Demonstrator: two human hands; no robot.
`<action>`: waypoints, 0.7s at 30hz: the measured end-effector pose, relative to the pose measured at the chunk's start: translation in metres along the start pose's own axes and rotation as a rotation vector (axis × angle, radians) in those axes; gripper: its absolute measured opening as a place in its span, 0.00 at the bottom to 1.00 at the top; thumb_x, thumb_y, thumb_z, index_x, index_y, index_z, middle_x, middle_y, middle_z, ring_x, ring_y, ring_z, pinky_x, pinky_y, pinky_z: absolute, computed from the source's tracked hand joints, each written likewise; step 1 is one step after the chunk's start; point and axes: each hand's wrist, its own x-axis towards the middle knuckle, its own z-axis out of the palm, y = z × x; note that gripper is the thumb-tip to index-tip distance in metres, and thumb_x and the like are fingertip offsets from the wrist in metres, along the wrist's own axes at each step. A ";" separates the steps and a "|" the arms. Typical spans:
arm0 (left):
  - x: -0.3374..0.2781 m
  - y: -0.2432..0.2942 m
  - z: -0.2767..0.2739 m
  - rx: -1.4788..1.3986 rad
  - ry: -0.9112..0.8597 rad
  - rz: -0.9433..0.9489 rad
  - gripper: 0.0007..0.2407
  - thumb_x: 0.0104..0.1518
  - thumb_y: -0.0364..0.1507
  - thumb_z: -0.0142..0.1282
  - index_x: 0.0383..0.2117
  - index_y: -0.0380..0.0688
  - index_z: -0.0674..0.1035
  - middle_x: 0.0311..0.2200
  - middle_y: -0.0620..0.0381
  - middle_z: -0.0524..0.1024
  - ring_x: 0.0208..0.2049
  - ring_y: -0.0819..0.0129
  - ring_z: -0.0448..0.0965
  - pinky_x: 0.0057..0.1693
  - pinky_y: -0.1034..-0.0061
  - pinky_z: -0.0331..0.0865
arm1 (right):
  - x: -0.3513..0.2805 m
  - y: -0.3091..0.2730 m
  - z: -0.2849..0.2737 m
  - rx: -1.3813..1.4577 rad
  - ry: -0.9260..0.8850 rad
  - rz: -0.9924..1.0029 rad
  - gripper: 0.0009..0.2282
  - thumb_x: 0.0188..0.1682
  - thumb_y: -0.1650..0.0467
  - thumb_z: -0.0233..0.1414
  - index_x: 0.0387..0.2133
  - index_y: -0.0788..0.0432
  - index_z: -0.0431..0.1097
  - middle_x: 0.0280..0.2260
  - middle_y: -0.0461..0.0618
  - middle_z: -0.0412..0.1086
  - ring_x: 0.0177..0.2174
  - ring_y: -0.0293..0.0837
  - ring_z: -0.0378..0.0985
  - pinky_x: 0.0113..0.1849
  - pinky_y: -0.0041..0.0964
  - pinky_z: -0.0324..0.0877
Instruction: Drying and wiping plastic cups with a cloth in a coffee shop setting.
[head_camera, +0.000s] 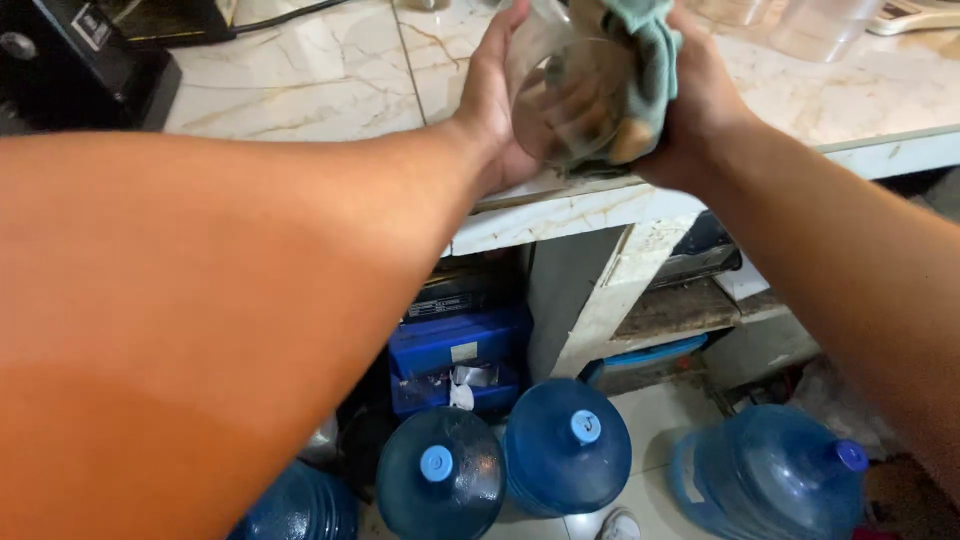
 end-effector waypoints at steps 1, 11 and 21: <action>0.002 -0.002 0.000 -0.001 -0.006 -0.008 0.36 0.45 0.52 0.56 0.58 0.42 0.65 0.42 0.47 0.71 0.42 0.53 0.78 0.52 0.51 0.77 | 0.008 0.000 -0.008 -0.002 0.010 -0.002 0.32 0.56 0.51 0.39 0.64 0.62 0.62 0.62 0.65 0.65 0.59 0.56 0.72 0.63 0.53 0.67; 0.013 -0.005 0.005 0.180 -0.014 -0.014 0.38 0.45 0.56 0.52 0.62 0.45 0.65 0.49 0.43 0.71 0.50 0.49 0.77 0.57 0.48 0.73 | -0.004 -0.031 0.002 -0.286 0.086 0.164 0.27 0.52 0.54 0.41 0.58 0.59 0.63 0.57 0.61 0.68 0.55 0.54 0.74 0.56 0.52 0.73; 0.014 -0.008 -0.001 0.208 -0.083 -0.043 0.40 0.51 0.57 0.40 0.64 0.37 0.64 0.57 0.35 0.70 0.57 0.43 0.76 0.62 0.41 0.71 | -0.015 -0.052 0.040 -0.662 0.436 0.343 0.29 0.50 0.50 0.46 0.52 0.62 0.68 0.49 0.59 0.72 0.49 0.53 0.79 0.52 0.50 0.73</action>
